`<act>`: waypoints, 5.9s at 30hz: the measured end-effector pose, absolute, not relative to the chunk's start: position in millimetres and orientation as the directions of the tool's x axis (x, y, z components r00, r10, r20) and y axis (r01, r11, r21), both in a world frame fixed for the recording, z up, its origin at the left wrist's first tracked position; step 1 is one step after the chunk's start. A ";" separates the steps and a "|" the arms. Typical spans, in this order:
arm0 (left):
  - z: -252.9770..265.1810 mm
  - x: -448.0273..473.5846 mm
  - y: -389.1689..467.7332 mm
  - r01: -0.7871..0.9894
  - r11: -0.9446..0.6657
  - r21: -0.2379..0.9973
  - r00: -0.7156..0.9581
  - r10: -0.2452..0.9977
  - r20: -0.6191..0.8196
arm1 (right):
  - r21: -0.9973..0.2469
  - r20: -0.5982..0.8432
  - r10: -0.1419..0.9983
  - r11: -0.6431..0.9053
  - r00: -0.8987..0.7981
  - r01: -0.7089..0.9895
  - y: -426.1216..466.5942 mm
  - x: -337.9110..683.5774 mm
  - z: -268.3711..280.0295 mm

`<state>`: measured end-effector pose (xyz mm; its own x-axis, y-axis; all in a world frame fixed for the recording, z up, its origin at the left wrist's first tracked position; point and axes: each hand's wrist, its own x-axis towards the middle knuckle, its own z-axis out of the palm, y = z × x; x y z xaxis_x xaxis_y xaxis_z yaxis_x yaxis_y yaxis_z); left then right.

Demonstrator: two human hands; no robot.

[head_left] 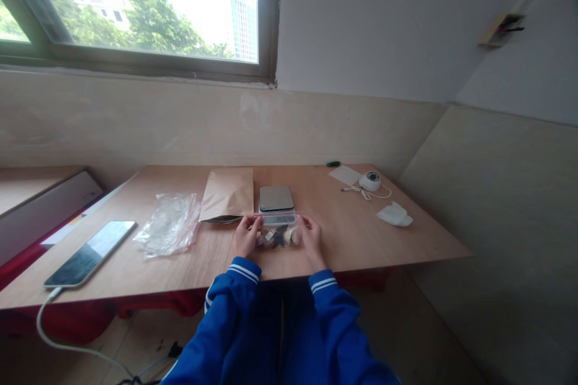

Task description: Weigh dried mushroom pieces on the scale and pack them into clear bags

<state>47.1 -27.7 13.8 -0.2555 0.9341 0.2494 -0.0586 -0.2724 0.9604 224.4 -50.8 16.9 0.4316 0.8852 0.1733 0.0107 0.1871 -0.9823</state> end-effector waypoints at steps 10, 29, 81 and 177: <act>13.0 45.2 -27.8 -0.094 -0.203 0.975 -0.207 0.962 0.180 | -0.974 0.220 0.871 0.223 0.439 0.046 -50.8 225.0 16.1; 27.6 51.3 -33.4 -0.262 -0.184 0.947 -0.114 0.981 0.159 | -0.979 0.158 0.848 0.202 0.506 -0.032 -44.4 227.0 6.3; 38.7 50.5 -39.5 -0.217 -0.154 0.964 -0.077 0.987 0.140 | -0.978 0.147 0.863 0.199 0.483 -0.057 -46.0 227.1 6.6; 38.2 49.6 -43.6 -0.036 -0.105 0.994 0.054 0.993 0.107 | -0.992 0.067 0.982 0.085 0.177 -0.096 -51.2 224.2 12.5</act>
<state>49.6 -43.6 38.2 0.0536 0.9928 0.1072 -0.0362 -0.1054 0.9938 224.2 -51.2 12.5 0.1769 0.9819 0.0674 -0.0959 0.0854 -0.9917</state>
